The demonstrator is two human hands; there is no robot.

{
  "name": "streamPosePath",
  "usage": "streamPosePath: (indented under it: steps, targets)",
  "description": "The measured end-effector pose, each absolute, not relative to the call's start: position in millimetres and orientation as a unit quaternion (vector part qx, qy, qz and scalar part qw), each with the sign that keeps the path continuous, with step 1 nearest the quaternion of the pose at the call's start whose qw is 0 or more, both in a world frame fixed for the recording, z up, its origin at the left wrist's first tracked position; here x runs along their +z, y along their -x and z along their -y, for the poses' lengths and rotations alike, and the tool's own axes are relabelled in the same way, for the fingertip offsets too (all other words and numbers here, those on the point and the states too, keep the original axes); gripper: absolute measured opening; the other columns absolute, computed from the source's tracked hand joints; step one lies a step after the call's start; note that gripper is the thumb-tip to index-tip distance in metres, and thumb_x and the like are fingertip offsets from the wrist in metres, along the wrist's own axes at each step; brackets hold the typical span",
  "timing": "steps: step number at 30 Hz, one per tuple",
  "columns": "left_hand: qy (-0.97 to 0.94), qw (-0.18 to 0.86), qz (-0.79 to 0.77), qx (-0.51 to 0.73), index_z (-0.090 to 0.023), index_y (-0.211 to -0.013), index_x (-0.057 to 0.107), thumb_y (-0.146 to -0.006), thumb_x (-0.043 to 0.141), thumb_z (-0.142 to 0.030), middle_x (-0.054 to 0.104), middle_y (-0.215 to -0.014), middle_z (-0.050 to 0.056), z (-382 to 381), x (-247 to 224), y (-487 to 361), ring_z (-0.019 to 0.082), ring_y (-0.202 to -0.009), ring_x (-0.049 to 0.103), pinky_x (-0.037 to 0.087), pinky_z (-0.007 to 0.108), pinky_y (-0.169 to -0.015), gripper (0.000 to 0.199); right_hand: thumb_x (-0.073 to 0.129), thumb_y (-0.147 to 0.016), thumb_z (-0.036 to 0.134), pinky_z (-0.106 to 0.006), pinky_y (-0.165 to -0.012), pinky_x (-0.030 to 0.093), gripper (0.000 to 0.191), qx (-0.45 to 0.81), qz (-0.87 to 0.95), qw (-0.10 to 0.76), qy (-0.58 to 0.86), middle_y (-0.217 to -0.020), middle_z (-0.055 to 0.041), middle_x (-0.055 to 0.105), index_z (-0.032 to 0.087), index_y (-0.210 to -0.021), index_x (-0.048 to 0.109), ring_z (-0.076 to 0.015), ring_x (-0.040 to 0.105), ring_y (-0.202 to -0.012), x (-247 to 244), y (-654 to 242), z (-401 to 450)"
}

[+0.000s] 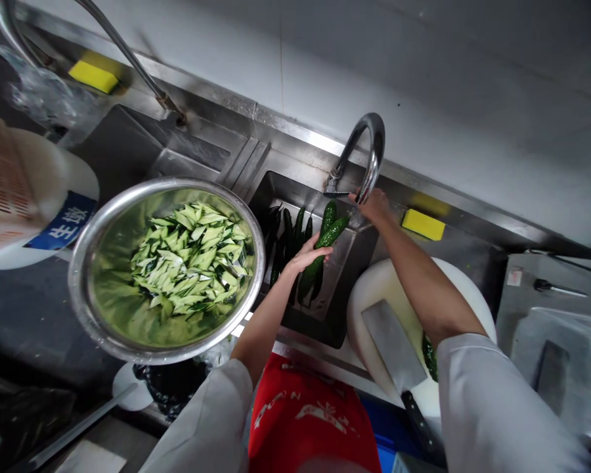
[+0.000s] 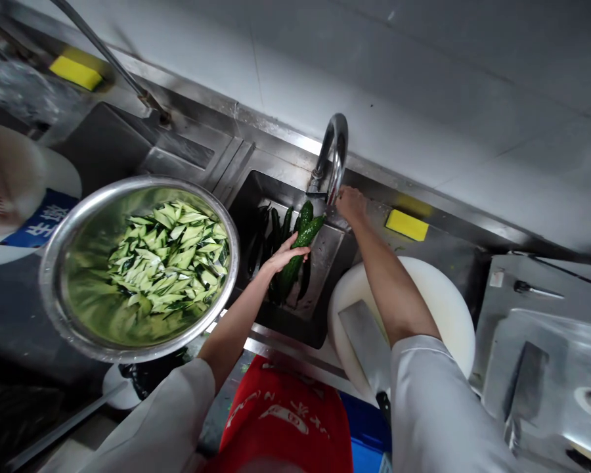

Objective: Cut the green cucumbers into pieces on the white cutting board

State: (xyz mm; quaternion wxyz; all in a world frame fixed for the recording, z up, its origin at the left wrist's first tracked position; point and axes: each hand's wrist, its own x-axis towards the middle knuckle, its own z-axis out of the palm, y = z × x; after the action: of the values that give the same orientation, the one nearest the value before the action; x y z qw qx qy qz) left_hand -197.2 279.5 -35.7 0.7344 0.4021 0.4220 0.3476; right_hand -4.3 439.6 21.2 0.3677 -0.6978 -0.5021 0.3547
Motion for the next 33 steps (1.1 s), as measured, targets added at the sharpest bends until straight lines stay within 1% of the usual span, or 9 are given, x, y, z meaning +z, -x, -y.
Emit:
streamPosePath:
  steps: [3,6,9,12,17,21,26,30,33]
  targets:
    - [-0.517,0.572,-0.587,0.246,-0.023,-0.130,0.046,-0.071,0.074,-0.050,0.065,-0.108,0.006,-265,-53,202,0.022,-0.095,0.064,0.047,0.033,-0.088,0.070,0.056,-0.089,0.032,-0.034,-0.089,0.043,0.021,0.216,0.597,0.239,0.734,-0.097,-0.0121,0.070,0.013,-0.091,0.066,-0.0222,0.061,-0.099,52,-23,-400]
    - [-0.587,0.443,-0.673,0.070,-0.026,-0.133,0.043,-0.068,0.074,-0.062,0.063,-0.115,0.010,-257,-76,205,0.030,-0.107,0.062,0.047,0.038,-0.091,0.080,0.043,-0.095,0.036,-0.031,-0.078,0.045,0.032,0.120,0.635,0.192,0.739,-0.090,-0.0100,0.071,0.015,-0.099,0.067,-0.0203,0.063,-0.084,82,-57,-289]
    - [-0.621,0.391,-0.679,-0.035,-0.022,-0.136,0.043,-0.084,0.052,-0.070,0.061,-0.116,0.016,-253,-92,207,0.033,-0.108,0.062,0.047,0.041,-0.090,0.071,0.043,-0.094,0.039,-0.030,-0.075,0.047,0.034,0.125,0.603,0.157,0.772,-0.092,-0.0078,0.071,0.017,-0.108,0.065,-0.0192,0.064,-0.079,91,-87,-129]
    - [-0.660,0.343,-0.667,-0.050,-0.020,-0.139,0.041,-0.098,0.028,-0.057,0.059,-0.115,0.018,-245,-91,206,0.032,-0.105,0.063,0.047,0.041,-0.089,0.057,0.043,-0.091,0.034,-0.036,-0.087,0.047,0.036,0.099,0.560,0.054,0.821,-0.111,-0.0104,0.068,0.019,-0.118,0.061,-0.0247,0.061,-0.099,79,-104,16]
    - [-0.783,0.250,-0.566,0.066,-0.016,-0.142,0.041,-0.100,0.031,-0.049,0.054,-0.118,0.018,-215,-55,188,0.030,-0.105,0.058,0.046,0.041,-0.091,0.054,0.045,-0.086,0.016,-0.037,-0.086,0.045,0.041,0.123,0.506,-0.090,0.849,-0.113,-0.0126,0.062,0.017,-0.126,0.054,-0.0265,0.058,-0.102,48,-108,113]
    - [-0.849,0.234,-0.454,0.134,-0.018,-0.142,0.042,-0.100,0.036,-0.046,0.055,-0.114,0.013,-175,-8,173,0.027,-0.104,0.054,0.045,0.039,-0.091,0.051,0.049,-0.080,0.009,-0.028,-0.072,0.042,0.039,0.201,0.503,-0.083,0.836,-0.108,-0.0097,0.058,0.018,-0.118,0.051,-0.0193,0.058,-0.086,43,-126,107]
    - [-0.879,0.196,-0.412,0.136,-0.025,-0.145,0.041,-0.099,0.040,-0.045,0.056,-0.111,0.011,-123,42,165,0.025,-0.098,0.050,0.042,0.038,-0.088,0.050,0.048,-0.072,0.014,-0.025,-0.066,0.037,0.025,0.345,0.524,0.060,0.776,-0.081,0.0007,0.058,0.021,-0.096,0.050,-0.0144,0.052,-0.070,68,-147,100]
    - [-0.886,0.147,-0.428,0.101,-0.029,-0.137,0.053,-0.097,0.045,-0.047,0.055,-0.115,0.012,-98,52,148,0.027,-0.104,0.047,0.040,0.040,-0.088,0.045,0.048,-0.076,0.029,-0.024,-0.059,0.035,0.011,0.426,0.475,0.135,0.758,-0.060,0.0056,0.050,0.023,-0.085,0.050,-0.0134,0.049,-0.059,74,-171,101]
    - [-0.906,0.133,-0.396,0.063,-0.034,-0.134,0.056,-0.095,0.049,-0.047,0.055,-0.116,0.012,-93,44,114,0.029,-0.106,0.045,0.039,0.043,-0.091,0.042,0.046,-0.083,0.046,-0.025,-0.055,0.034,0.024,0.426,0.425,0.134,0.788,-0.055,0.0044,0.051,0.023,-0.086,0.053,-0.0151,0.050,-0.054,67,-197,105]
